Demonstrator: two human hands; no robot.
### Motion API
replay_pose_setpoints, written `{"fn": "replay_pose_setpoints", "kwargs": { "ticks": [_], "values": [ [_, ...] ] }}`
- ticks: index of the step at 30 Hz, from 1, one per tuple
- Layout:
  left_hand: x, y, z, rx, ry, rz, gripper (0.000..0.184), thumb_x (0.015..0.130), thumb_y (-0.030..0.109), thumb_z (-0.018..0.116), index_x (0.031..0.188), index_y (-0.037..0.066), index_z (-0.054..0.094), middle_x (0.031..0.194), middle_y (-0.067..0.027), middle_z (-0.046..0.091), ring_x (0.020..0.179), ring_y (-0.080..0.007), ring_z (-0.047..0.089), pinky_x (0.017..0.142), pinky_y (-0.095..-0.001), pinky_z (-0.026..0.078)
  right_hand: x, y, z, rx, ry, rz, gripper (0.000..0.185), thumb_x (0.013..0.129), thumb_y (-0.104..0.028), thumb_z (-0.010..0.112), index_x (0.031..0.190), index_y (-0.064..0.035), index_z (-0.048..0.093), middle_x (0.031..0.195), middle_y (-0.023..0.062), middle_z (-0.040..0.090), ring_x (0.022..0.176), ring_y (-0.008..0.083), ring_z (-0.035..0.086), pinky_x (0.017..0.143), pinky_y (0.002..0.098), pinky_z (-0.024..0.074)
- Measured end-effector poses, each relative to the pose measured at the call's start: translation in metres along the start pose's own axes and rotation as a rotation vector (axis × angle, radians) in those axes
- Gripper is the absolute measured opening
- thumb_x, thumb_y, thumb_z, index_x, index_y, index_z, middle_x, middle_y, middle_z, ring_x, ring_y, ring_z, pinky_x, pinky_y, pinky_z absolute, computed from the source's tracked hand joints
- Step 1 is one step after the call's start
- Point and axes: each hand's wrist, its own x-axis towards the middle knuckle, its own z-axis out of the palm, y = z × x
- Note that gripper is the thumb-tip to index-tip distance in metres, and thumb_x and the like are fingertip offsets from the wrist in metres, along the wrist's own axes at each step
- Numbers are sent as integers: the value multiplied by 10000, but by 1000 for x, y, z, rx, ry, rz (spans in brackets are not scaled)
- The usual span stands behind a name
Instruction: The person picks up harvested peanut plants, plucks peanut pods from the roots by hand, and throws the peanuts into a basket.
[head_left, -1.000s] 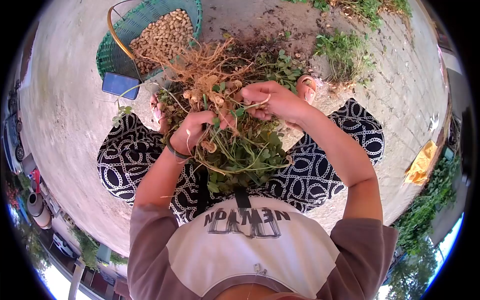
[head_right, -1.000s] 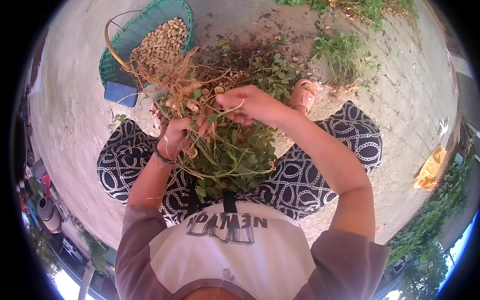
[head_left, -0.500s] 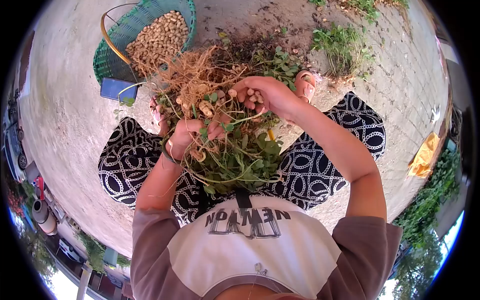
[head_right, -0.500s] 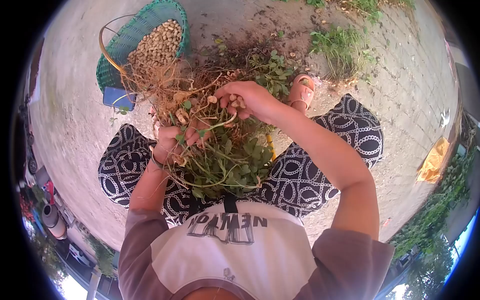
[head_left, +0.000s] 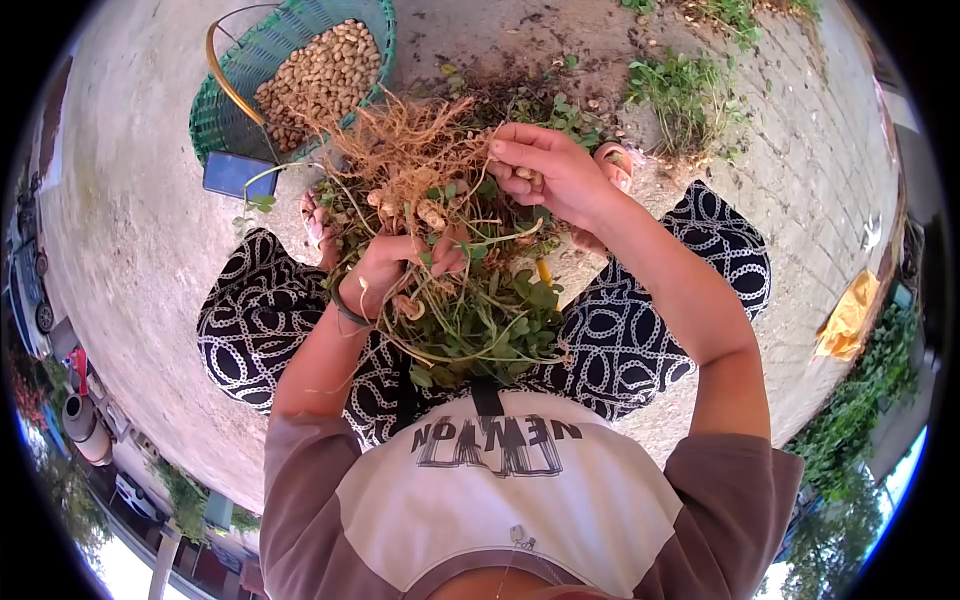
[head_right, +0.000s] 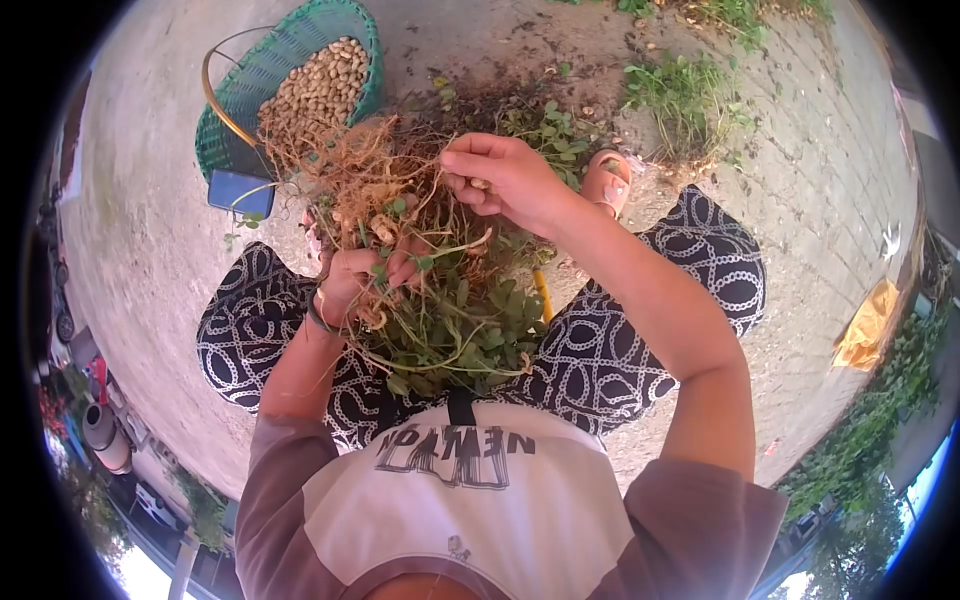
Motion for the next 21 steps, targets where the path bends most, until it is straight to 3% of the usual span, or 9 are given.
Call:
{"fn": "replay_pose_setpoints", "kwargs": {
  "ticks": [2,5,8,9,12,14,15,18,21],
  "values": [
    [1,1,4,-41,20,17,298,766,200,597,940,-41,570,678,-73,510,643,-179,493,756,-365,435,0,-4,-4,-162,43,37,140,974,-199,593,989,-61,576,770,-6,545,606,71,465,487,222,319],
    [2,-12,-26,-19,-36,22,191,774,146,572,848,-29,562,696,-81,513,683,-210,503,801,-375,429,7,16,-16,-1226,306,-550,154,966,-190,598,1005,-43,570,760,8,558,603,64,464,487,221,331],
    [-2,-18,-34,21,-7,14,146,795,93,534,853,-39,558,729,-79,516,749,-247,517,897,-391,408,10,6,-40,-863,437,-306,132,964,-154,579,1026,-40,557,771,26,582,599,74,472,482,227,342],
    [-3,-18,-30,43,45,10,150,806,89,530,870,-44,560,740,-82,524,765,-253,529,910,-397,406,0,-16,-23,-464,390,-145,142,955,-166,573,1032,-49,553,803,38,599,600,91,493,468,234,339],
    [-5,-20,-22,200,123,111,242,835,-1,579,1075,-26,577,991,-102,621,953,-226,608,886,-391,478,-8,-32,-10,-45,172,-204,166,997,-219,509,1029,-59,536,821,13,591,567,87,451,440,207,322],
    [-7,-24,-5,269,297,78,398,821,-58,626,1209,14,576,1158,-82,627,1022,-182,614,873,-369,516,-7,-34,-5,-53,215,-203,244,999,-299,521,960,-60,550,750,-8,526,568,73,442,432,193,300],
    [-3,-30,-10,566,187,157,445,818,-48,644,1251,20,563,1179,-53,623,1018,-177,620,899,-363,509,-9,-35,-9,-104,223,-184,250,996,-303,531,934,-61,552,732,-13,509,569,71,442,433,193,297],
    [3,-36,3,1090,183,358,425,748,181,723,1153,82,642,1052,-103,681,941,-293,662,820,-371,534,-15,-46,-5,-217,182,-196,241,987,-280,558,1009,-47,618,678,-29,448,562,63,432,449,202,294],
    [10,-38,9,1380,66,401,376,697,263,726,1034,103,677,923,-126,664,841,-353,631,739,-405,537,-20,-50,7,-366,154,-203,247,985,-248,569,1098,-47,657,640,-34,457,544,59,430,456,207,300]
  ]
}}
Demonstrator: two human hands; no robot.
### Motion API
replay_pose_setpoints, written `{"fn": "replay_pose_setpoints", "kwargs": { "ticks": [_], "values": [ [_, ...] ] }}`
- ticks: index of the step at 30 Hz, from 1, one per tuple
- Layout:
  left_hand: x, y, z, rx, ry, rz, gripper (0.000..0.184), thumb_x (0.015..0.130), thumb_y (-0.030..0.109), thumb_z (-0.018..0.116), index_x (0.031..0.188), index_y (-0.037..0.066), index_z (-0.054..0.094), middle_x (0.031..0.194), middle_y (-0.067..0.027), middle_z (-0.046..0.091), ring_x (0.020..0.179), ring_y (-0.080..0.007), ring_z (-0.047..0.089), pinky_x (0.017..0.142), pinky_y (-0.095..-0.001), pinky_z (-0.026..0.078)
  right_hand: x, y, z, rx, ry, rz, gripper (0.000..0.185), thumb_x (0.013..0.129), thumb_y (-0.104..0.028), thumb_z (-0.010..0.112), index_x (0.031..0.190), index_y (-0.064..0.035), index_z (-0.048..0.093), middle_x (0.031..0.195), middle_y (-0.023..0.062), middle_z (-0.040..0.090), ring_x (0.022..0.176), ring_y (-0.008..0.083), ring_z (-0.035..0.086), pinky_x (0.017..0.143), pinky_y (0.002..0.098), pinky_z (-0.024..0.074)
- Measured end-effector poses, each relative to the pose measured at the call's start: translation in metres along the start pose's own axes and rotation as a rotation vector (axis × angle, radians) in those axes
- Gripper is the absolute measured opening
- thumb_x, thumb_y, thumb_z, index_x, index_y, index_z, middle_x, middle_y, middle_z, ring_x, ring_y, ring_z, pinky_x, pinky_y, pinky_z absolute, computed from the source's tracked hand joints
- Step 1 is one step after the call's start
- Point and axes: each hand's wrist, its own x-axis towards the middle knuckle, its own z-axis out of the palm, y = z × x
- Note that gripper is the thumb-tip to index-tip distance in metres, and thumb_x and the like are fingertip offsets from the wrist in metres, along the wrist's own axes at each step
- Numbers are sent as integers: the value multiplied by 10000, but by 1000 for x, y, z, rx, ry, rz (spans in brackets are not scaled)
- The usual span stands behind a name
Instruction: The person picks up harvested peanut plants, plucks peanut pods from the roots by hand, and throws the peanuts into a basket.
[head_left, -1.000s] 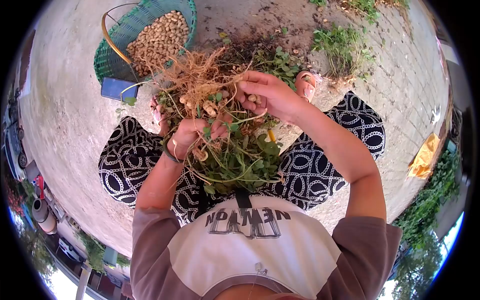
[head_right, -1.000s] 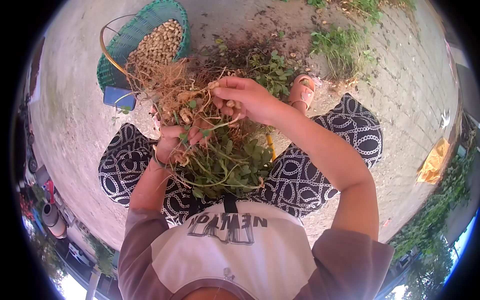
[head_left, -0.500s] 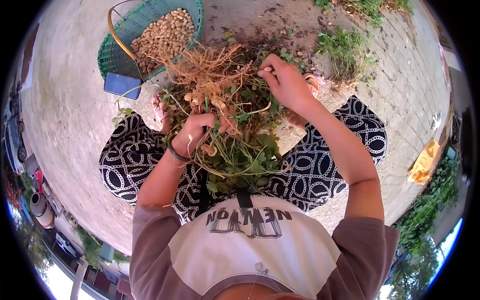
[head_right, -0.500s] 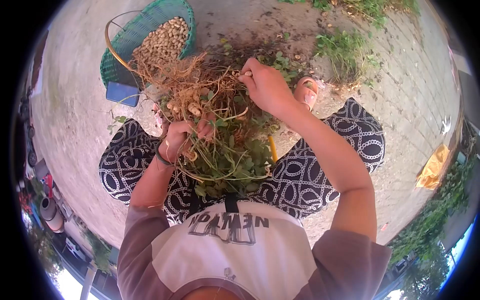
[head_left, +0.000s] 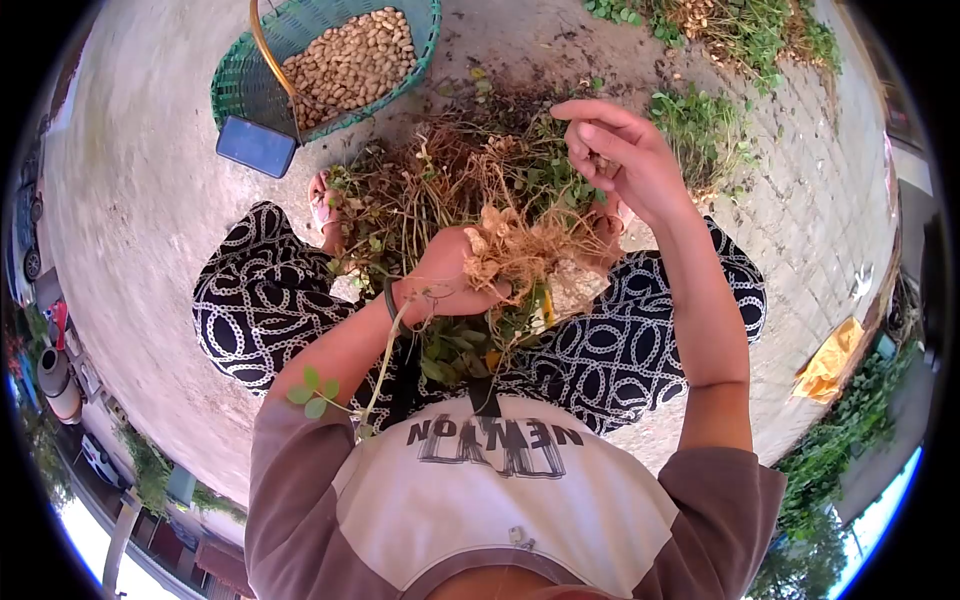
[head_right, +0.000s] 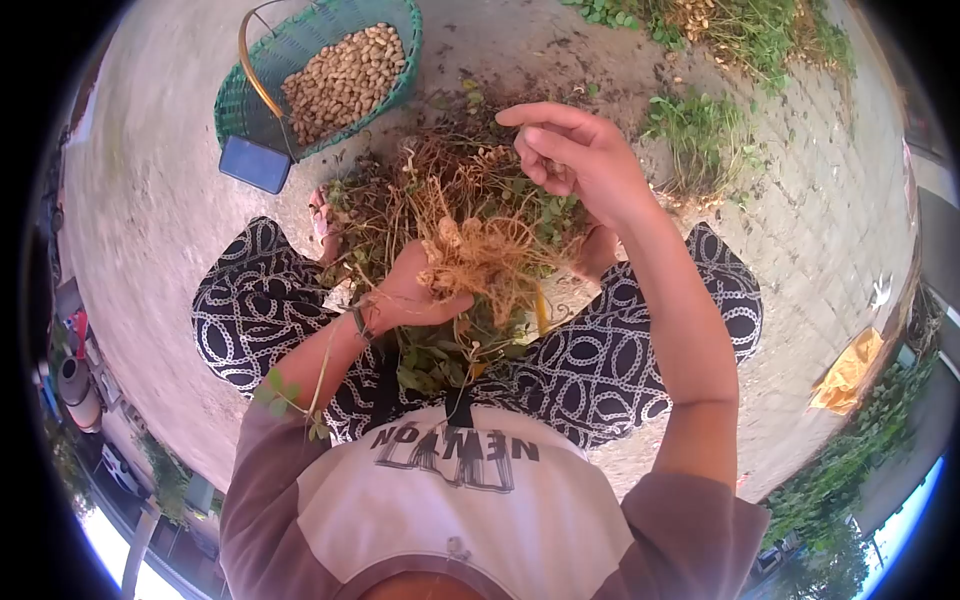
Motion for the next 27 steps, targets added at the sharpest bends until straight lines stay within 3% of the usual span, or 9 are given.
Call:
{"fn": "replay_pose_setpoints", "kwargs": {
  "ticks": [2,5,6,9,10,14,17,23,27],
  "values": [
    [-2,3,8,18,-47,42,348,693,254,721,1003,103,670,889,-121,651,799,-350,626,704,-422,531,-4,3,-4,-102,-119,17,247,977,-235,587,1114,-54,683,618,-33,491,544,60,446,463,206,314],
    [-6,13,11,38,-73,112,308,688,250,719,937,90,634,829,-107,618,772,-336,609,667,-435,505,-6,12,8,-673,-283,-32,229,951,-257,632,1009,-52,717,614,-21,558,549,65,476,482,226,356],
    [-6,16,11,40,-88,113,302,686,252,722,920,87,625,818,-106,610,771,-336,604,662,-437,499,-14,-5,19,-652,-368,197,238,913,-274,682,935,-39,708,659,-13,606,579,63,502,524,244,389],
    [-6,19,9,70,-80,132,288,678,260,736,851,82,591,780,-103,580,768,-335,587,654,-440,484,-21,15,17,-660,-517,87,237,882,-255,719,874,-22,673,658,-15,595,595,65,504,554,262,397],
    [-6,17,8,91,-73,130,291,677,260,736,853,81,591,780,-103,581,766,-335,587,655,-440,485,-24,14,15,-640,-529,174,239,840,-268,740,868,-42,667,674,30,609,626,124,545,591,304,431],
    [-8,5,12,101,-54,133,291,665,255,736,838,76,585,775,-101,582,760,-336,589,655,-436,486,-35,17,23,-880,-547,123,242,788,-272,776,926,-102,672,660,58,598,623,226,592,571,360,423],
    [-9,5,17,93,-31,129,281,653,244,731,824,75,585,761,-97,577,748,-336,586,650,-433,483,-39,17,27,-980,-574,69,266,785,-189,788,953,-51,634,669,91,592,641,230,594,592,357,434],
    [-9,9,16,164,-56,123,293,633,229,728,816,73,560,770,-87,566,738,-324,569,651,-424,474,-42,25,26,-1087,-646,23,260,839,-226,739,1020,-62,648,762,141,655,735,296,642,640,383,463],
    [-13,12,24,174,18,114,334,619,219,737,859,68,559,805,-88,562,754,-307,566,669,-415,472,-46,32,21,-951,-629,20,223,855,-231,701,979,-59,631,744,172,640,729,366,628,636,443,463]
  ]
}}
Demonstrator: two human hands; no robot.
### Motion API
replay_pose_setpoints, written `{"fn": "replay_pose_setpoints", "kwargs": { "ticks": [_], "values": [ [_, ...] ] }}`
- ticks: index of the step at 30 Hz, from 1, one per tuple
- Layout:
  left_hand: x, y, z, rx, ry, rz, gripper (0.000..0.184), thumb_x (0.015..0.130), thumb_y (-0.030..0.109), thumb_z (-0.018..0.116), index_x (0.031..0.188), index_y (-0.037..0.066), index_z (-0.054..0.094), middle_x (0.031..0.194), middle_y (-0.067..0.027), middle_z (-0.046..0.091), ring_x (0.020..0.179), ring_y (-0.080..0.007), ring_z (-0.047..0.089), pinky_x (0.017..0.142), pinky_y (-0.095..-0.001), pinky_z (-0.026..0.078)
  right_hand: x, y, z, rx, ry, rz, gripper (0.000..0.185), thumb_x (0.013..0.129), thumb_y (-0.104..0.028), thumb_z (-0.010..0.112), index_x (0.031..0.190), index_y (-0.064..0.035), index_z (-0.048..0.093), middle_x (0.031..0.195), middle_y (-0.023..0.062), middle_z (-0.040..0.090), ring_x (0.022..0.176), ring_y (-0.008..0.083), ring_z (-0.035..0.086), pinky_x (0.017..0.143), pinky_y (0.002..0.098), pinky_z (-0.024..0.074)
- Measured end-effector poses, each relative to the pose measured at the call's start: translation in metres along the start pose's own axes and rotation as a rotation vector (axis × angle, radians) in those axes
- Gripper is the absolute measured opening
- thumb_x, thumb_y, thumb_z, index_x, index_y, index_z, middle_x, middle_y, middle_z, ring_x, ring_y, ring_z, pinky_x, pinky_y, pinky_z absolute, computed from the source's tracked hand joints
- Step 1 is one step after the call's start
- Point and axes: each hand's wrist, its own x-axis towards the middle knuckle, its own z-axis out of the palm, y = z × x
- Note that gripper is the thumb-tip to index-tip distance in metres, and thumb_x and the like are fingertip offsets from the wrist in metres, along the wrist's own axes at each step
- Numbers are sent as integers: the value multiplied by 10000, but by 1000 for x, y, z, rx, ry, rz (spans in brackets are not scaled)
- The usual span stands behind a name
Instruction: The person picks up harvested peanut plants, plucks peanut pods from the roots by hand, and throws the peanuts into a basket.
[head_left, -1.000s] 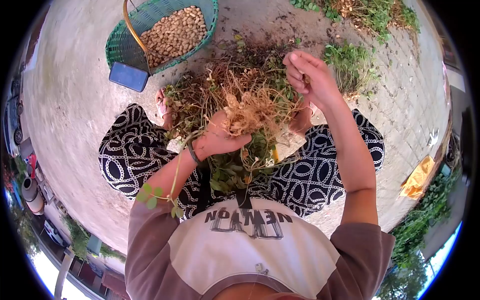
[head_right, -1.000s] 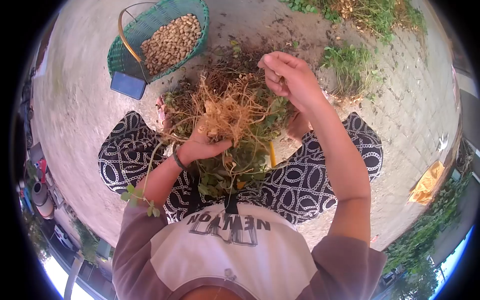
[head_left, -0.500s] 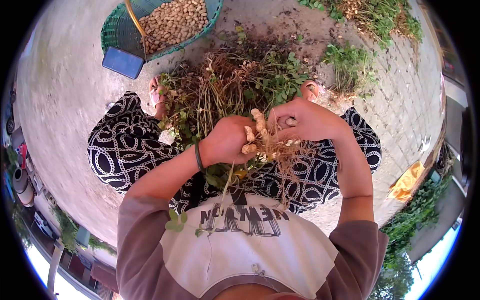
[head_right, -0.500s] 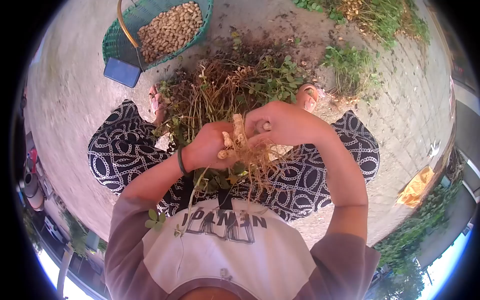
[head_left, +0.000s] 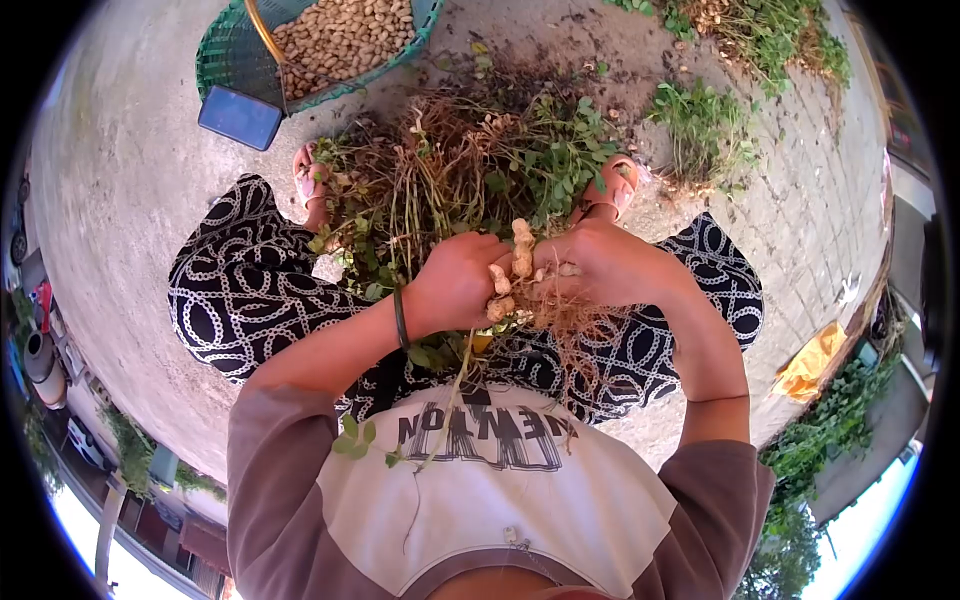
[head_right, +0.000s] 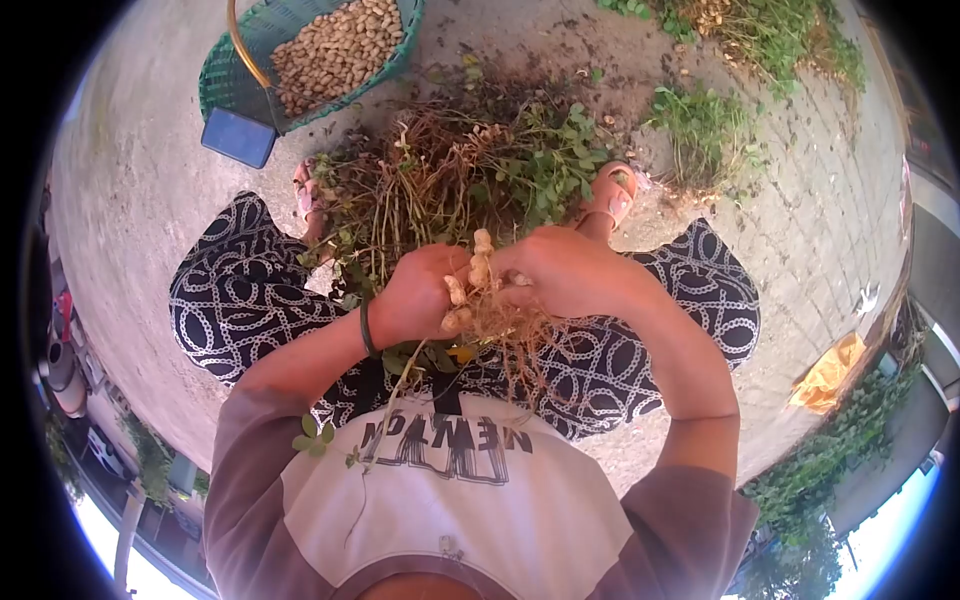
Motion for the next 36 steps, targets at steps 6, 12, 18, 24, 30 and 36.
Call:
{"fn": "replay_pose_setpoints", "kwargs": {
  "ticks": [6,12,18,24,30,36],
  "values": [
    [0,5,-3,-30,59,46,342,631,208,737,884,40,579,828,-96,565,763,-299,576,681,-410,482,3,2,-5,489,83,60,190,950,-197,605,979,-9,594,707,82,647,666,188,632,598,333,469],
    [-2,1,-4,-8,90,23,298,629,188,728,833,34,576,822,-103,567,750,-297,586,669,-402,489,10,7,9,603,192,-74,174,982,-168,562,1045,-7,576,773,36,632,652,93,570,551,265,429],
    [-10,-5,0,-15,84,143,215,632,127,670,787,20,566,806,-111,564,755,-304,586,656,-395,495,8,20,8,1358,-79,-136,228,1001,-198,527,1091,8,566,749,17,510,563,68,432,479,201,304],
    [-12,-2,-4,-4,20,204,209,627,125,626,791,7,572,838,-123,590,758,-303,584,672,-394,499,15,23,-8,1248,183,-136,341,1011,-263,471,1046,63,566,794,83,560,503,103,425,420,226,317],
    [-11,1,1,20,84,237,224,617,120,627,801,0,587,870,-121,602,787,-292,597,685,-383,504,36,28,10,549,70,186,302,931,-313,659,893,-21,725,654,-27,585,617,38,493,522,235,383],
    [-18,-1,1,2,-21,232,183,618,102,633,755,14,549,862,-103,589,775,-281,594,670,-380,504,31,15,14,492,85,-28,236,889,-222,720,926,-28,591,703,-17,564,654,43,475,566,242,373]
  ]
}}
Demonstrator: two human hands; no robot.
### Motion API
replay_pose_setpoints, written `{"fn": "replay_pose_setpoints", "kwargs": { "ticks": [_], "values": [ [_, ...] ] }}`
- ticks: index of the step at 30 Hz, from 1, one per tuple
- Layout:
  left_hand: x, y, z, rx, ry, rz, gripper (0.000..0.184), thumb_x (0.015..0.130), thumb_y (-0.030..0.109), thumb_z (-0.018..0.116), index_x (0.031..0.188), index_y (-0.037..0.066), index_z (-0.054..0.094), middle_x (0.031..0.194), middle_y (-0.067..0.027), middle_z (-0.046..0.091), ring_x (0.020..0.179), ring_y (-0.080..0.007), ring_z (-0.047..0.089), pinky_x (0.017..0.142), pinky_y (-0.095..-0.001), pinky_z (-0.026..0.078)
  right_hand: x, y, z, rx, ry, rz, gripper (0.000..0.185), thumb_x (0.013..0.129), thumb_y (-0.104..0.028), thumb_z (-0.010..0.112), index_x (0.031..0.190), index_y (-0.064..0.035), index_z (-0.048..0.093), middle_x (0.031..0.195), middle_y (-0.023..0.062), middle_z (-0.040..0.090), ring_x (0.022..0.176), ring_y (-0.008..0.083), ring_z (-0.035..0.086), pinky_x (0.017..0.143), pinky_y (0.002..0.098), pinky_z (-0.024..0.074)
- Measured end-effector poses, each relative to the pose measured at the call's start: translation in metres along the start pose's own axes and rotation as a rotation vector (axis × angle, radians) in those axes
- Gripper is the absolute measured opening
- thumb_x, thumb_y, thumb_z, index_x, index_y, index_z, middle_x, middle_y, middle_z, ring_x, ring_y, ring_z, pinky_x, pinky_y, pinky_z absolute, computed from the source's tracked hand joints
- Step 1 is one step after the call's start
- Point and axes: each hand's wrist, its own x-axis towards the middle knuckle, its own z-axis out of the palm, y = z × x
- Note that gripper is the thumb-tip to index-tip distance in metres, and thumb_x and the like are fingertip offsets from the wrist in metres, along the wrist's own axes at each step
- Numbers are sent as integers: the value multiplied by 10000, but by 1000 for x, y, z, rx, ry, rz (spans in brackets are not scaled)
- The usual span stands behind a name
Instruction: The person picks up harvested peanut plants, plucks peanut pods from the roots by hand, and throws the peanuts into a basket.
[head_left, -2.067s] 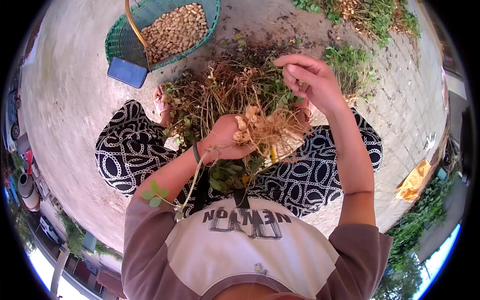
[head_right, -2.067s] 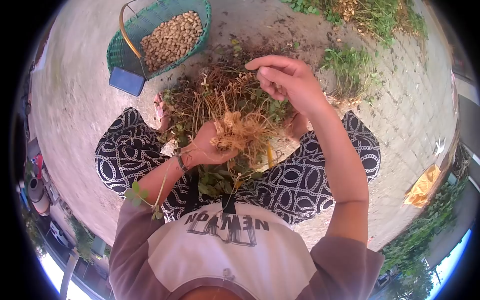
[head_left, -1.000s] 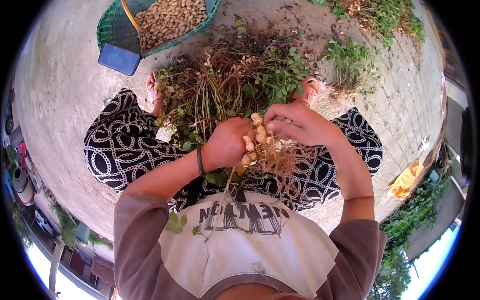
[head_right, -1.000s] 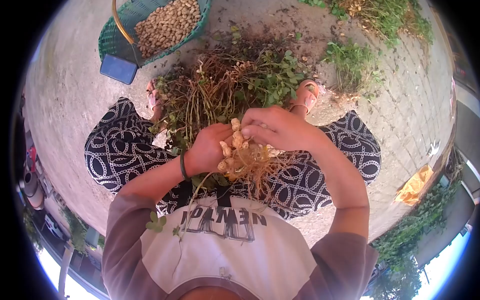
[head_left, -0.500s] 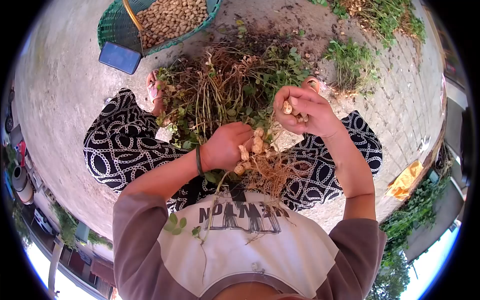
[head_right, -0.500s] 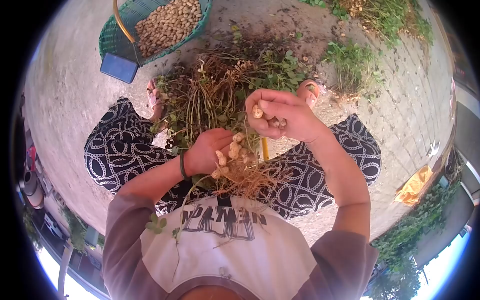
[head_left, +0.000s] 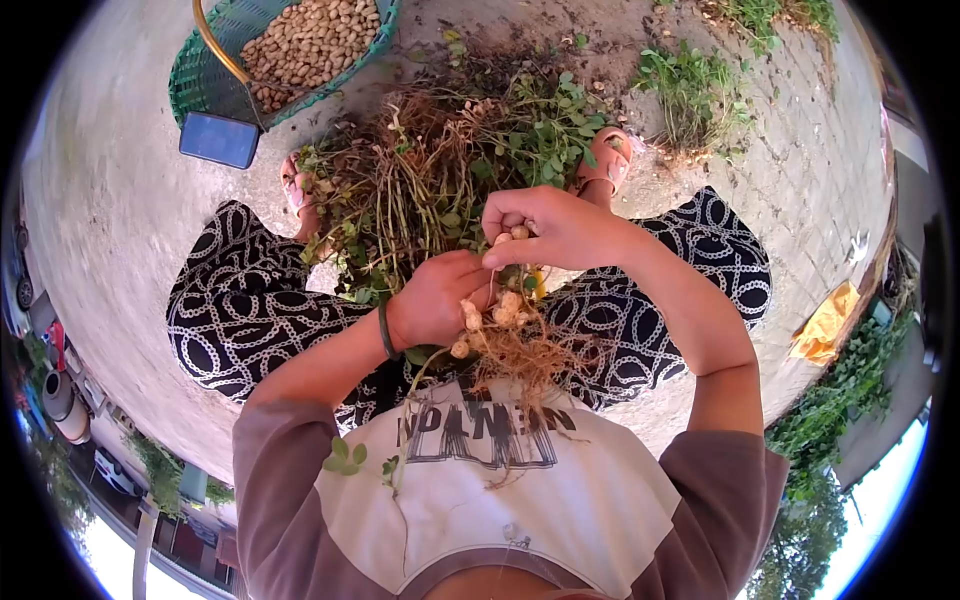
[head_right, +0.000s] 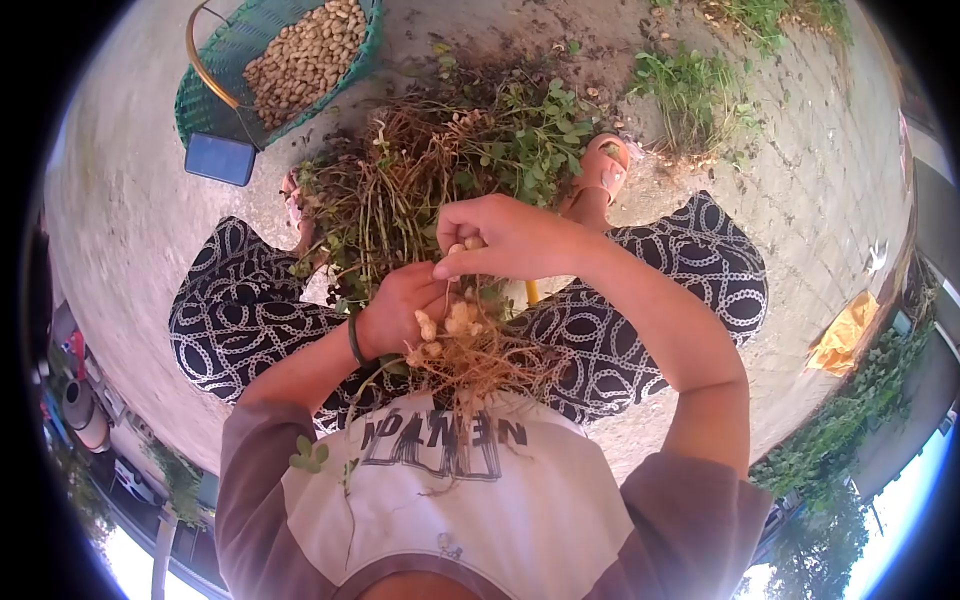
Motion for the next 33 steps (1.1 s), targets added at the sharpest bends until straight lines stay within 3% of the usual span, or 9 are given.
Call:
{"fn": "replay_pose_setpoints", "kwargs": {
  "ticks": [5,8,11,14,19,25,28,31,33],
  "values": [
    [1,-1,5,-30,74,33,192,616,103,620,760,14,530,848,-108,581,756,-281,591,656,-370,502,6,5,-10,34,723,-87,191,910,-155,681,901,-58,517,641,-46,422,554,41,342,492,225,289],
    [4,-3,0,-20,39,5,227,601,128,612,774,6,528,846,-120,588,767,-286,600,655,-370,503,-11,-11,-40,901,378,-61,177,929,-183,653,951,-19,592,623,-21,483,447,55,377,418,219,278],
    [7,-5,-4,-23,69,-21,231,608,153,622,764,9,531,839,-121,583,764,-289,600,644,-376,499,-12,-7,-23,1016,77,-209,185,973,-205,585,920,-28,584,651,6,541,447,64,450,412,196,330],
    [5,-4,-5,-25,-2,-47,229,628,174,644,767,21,546,854,-120,588,759,-290,596,631,-372,489,-14,-12,-8,611,2,-117,190,960,-190,613,893,-12,606,683,51,602,459,82,519,408,198,348],
    [4,-6,-4,-161,26,-149,301,645,212,686,864,27,596,885,-115,608,764,-297,599,643,-389,483,-22,-29,-3,-89,-193,-37,319,813,-163,717,1130,-137,688,897,96,709,773,252,672,723,343,508],
    [7,-4,-1,-165,109,-95,322,639,207,677,892,25,598,876,-104,600,763,-296,590,652,-400,479,-16,-18,6,-195,-73,-231,274,841,-116,721,1108,-78,678,937,102,717,785,244,698,680,332,525],
    [3,-2,2,-103,16,2,280,616,195,660,832,42,569,845,-97,570,747,-293,575,653,-392,474,-14,-15,5,-693,245,-279,211,889,-97,657,1093,-51,627,841,89,705,616,202,654,557,313,489],
    [3,-2,0,-84,-17,-1,250,593,190,648,772,56,536,810,-90,539,735,-288,560,655,-385,469,-14,-25,-9,233,280,-67,197,904,-99,619,1080,-19,578,798,107,667,495,135,540,466,265,408],
    [4,-5,-3,-87,-11,-46,242,593,190,654,762,52,551,812,-83,546,757,-285,566,669,-383,475,-10,-19,-19,719,8,-113,255,902,-119,625,1118,6,570,809,124,645,483,101,480,454,233,368]
  ]
}}
